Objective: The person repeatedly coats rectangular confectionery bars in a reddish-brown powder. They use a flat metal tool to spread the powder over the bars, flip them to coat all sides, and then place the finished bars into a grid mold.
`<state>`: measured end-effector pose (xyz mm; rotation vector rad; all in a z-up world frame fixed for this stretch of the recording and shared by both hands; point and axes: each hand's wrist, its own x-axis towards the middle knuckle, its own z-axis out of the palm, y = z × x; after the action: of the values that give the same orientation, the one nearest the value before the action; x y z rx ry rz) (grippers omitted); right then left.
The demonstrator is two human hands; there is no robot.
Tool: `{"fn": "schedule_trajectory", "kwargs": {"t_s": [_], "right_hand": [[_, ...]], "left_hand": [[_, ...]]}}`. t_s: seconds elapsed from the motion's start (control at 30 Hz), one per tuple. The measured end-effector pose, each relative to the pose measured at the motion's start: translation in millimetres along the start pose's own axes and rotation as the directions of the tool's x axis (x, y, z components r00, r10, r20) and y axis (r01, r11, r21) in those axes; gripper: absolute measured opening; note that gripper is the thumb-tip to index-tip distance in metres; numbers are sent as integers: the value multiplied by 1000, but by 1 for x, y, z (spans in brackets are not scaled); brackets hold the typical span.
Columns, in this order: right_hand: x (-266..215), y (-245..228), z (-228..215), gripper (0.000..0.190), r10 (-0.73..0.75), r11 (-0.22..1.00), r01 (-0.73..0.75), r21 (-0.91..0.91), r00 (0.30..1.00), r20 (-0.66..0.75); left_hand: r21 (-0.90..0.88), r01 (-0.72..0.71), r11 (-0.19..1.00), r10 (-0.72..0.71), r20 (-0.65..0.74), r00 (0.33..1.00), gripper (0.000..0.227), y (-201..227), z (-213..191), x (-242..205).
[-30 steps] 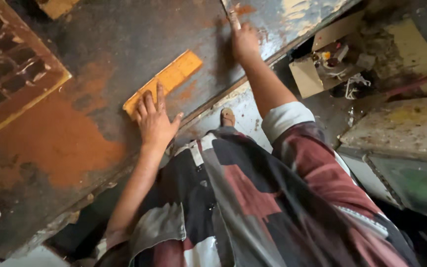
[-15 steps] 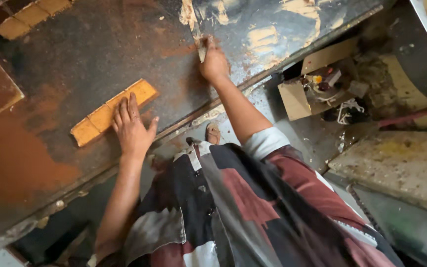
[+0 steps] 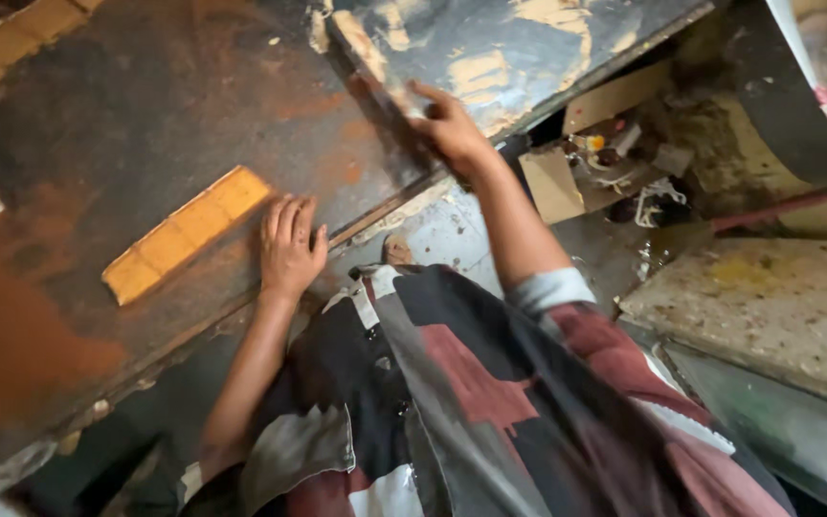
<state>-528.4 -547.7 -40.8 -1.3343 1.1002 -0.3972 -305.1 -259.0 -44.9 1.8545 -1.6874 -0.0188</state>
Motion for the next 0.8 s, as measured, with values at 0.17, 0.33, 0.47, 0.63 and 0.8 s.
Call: {"fn": "schedule_trajectory", "kwargs": {"t_s": [0.17,0.33,0.47,0.63,0.8], "right_hand": [[-63,63,-133,59,-673,655,373,-657,683,-284],[-69,114,-105,55,-391,813,-1,-582,739,-548],[-79,126,-22,53,-122,710,-116,-695,951,-283],[-63,84,-101,68,-598,691,284,-665,741,-306],[-38,63,-70,52,37,848,-309,-431,845,-533]], "left_hand": [[85,-36,996,31,58,998,47,-10,24,-10],[81,6,997,-11,60,998,47,-11,25,-10],[36,31,999,-32,21,999,48,-9,24,-1],[97,25,995,-28,27,999,47,-11,31,18],[96,-37,995,37,4,999,43,-15,34,15]]}}
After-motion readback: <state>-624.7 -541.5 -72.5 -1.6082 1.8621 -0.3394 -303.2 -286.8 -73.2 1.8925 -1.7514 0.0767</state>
